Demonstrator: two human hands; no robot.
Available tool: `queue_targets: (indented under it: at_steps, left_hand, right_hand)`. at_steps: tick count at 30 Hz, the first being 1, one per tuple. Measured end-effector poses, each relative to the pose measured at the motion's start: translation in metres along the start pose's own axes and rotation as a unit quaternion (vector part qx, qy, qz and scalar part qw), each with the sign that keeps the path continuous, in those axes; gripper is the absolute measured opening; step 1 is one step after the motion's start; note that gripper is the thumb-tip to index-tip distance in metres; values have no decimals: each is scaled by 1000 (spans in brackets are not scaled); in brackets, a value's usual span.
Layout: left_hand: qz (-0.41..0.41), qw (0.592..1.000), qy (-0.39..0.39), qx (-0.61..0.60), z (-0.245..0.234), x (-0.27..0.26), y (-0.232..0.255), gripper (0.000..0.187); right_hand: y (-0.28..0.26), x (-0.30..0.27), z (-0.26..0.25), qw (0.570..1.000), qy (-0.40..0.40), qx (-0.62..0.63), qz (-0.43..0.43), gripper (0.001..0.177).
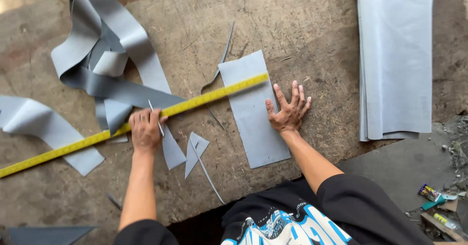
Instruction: The person uses red-handled scissors to cut strips of gray flexible material on a wooden workbench. They measure the material with a yellow tape measure and mark it with a pen before cutting. The person repeatedly cuts the material into smaller pieces and strips.
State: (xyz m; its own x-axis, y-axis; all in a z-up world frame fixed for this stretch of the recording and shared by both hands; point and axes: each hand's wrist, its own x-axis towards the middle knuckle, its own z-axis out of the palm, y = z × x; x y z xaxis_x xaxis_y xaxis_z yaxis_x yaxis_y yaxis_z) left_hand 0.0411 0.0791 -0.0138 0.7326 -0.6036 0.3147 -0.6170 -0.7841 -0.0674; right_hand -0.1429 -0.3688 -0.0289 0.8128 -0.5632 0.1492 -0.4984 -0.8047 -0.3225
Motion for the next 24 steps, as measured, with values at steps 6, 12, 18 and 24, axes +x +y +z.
queue_targets:
  at_steps: [6, 12, 18, 24]
  left_hand:
    - [43, 999, 12, -18, -25, 81, 34, 30]
    - [-60, 992, 47, -99, -74, 176, 173, 12]
    - [-288, 917, 23, -275, -28, 150, 323, 12]
    - [-407, 857, 73, -307, -47, 118, 374, 15]
  right_hand:
    - [-1, -2, -1, 1000, -3, 18, 0, 60]
    - [-1, -3, -10, 998, -36, 39, 17, 60]
    - [18, -1, -19, 987, -100, 125, 5, 59]
    - [44, 9, -37, 957, -170, 181, -148, 62]
